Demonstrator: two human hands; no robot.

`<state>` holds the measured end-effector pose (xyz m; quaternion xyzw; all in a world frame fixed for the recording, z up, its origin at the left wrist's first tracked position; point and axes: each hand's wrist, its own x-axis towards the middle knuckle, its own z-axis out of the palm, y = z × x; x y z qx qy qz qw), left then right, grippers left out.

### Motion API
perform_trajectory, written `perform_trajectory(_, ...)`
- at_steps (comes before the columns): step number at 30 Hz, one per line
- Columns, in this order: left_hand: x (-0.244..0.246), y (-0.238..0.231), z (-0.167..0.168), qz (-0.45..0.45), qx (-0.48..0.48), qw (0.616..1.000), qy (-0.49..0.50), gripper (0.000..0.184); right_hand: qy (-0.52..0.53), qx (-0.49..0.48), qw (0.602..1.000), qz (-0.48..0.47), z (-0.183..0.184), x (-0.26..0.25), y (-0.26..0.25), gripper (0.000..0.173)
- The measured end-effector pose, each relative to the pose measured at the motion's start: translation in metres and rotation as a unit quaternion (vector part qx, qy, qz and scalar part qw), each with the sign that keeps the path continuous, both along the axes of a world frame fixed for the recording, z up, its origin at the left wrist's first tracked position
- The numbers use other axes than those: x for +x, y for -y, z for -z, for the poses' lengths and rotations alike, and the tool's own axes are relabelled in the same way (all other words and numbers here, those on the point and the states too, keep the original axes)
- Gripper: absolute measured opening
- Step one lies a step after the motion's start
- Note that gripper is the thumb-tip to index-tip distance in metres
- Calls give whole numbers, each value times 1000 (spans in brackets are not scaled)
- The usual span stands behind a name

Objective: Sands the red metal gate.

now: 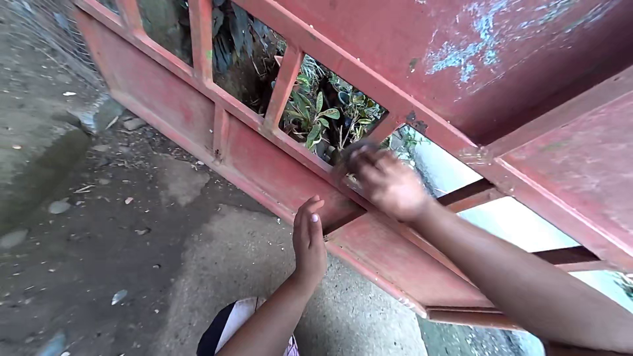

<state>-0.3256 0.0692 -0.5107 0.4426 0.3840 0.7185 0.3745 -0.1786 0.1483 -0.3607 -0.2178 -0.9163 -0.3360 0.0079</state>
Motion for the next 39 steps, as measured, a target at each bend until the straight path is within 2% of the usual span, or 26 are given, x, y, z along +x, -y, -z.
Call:
perform_trajectory(2, 1, -4, 7, -5, -11, 1000, -21, 55, 49, -75, 995, -37, 31, 0, -9, 23)
perform_trajectory(4, 0, -5, 8, 5, -34, 999, -17, 54, 68, -111, 990, -54, 13, 3, -16, 26)
perform_trajectory(7, -6, -3, 6, 5, -38, 999, -13, 56, 8, 27, 999, -39, -39, 7, -13, 32)
perform_trajectory(8, -7, -3, 5, 1, -35, 999, -15, 57, -16, 56, 998, -28, -39, 3, -10, 31)
perform_trajectory(10, -8, -6, 8, -2, -33, 999, -30, 58, -32, 10, 999, -17, -6, -1, -5, 27)
perform_trajectory(12, -7, -9, 14, -1, -47, 998, -49, 56, 44, -51, 997, -45, 23, 2, -10, 25)
perform_trajectory(14, -10, -9, 13, 16, -74, 996, -43, 54, 63, -85, 994, -41, 2, 7, -14, 28)
perform_trajectory(17, -13, -8, 8, 9, -64, 997, -36, 57, -16, 45, 999, -14, -47, 6, -9, 32)
perform_trajectory(19, -12, -8, 8, 1, -55, 998, -39, 58, -43, 40, 998, 0, -24, 1, -3, 28)
perform_trajectory(21, -11, -8, 8, 8, -63, 997, -46, 56, 14, -57, 998, -13, 16, 2, -3, 23)
perform_trajectory(22, -11, -7, 8, 16, -72, 996, -45, 56, 47, -80, 995, -29, 21, 4, -4, 23)
perform_trajectory(24, -14, -5, 6, 22, -70, 997, -40, 56, 44, -86, 995, -23, -6, 5, -7, 26)
perform_trajectory(26, -14, -3, 6, 8, -51, 998, -43, 59, -5, 22, 1000, -8, -39, 5, -4, 29)
perform_trajectory(27, -14, -2, 5, 1, -46, 998, -45, 59, -28, 62, 998, 1, -42, 3, -2, 29)
perform_trajectory(28, -14, -2, 6, -1, -47, 998, -47, 58, -47, 54, 997, 11, -31, 1, 1, 28)
perform_trajectory(29, -13, -3, 6, 0, -52, 997, -48, 58, -45, 5, 999, 20, -12, 0, 3, 26)
perform_trajectory(31, -13, -2, 6, 13, -71, 996, -46, 56, 34, -74, 997, -4, 19, 3, 1, 24)
perform_trajectory(32, -13, -1, 5, 24, -80, 996, -43, 55, 57, -96, 994, -14, 16, 4, -1, 24)
perform_trajectory(34, -16, 2, 2, 26, -72, 996, -35, 56, 27, -68, 997, -14, -14, 6, -4, 25)
perform_trajectory(36, -14, 5, -1, 18, -49, 998, -31, 60, -18, 42, 999, -5, -35, 8, -3, 29)
perform_trajectory(37, -14, 5, -1, 14, -41, 999, -27, 61, -36, 57, 998, 7, -29, 7, -1, 30)
perform_trajectory(39, -12, 4, 0, 12, -38, 999, -27, 61, -32, -40, 999, 17, 12, 6, 2, 27)
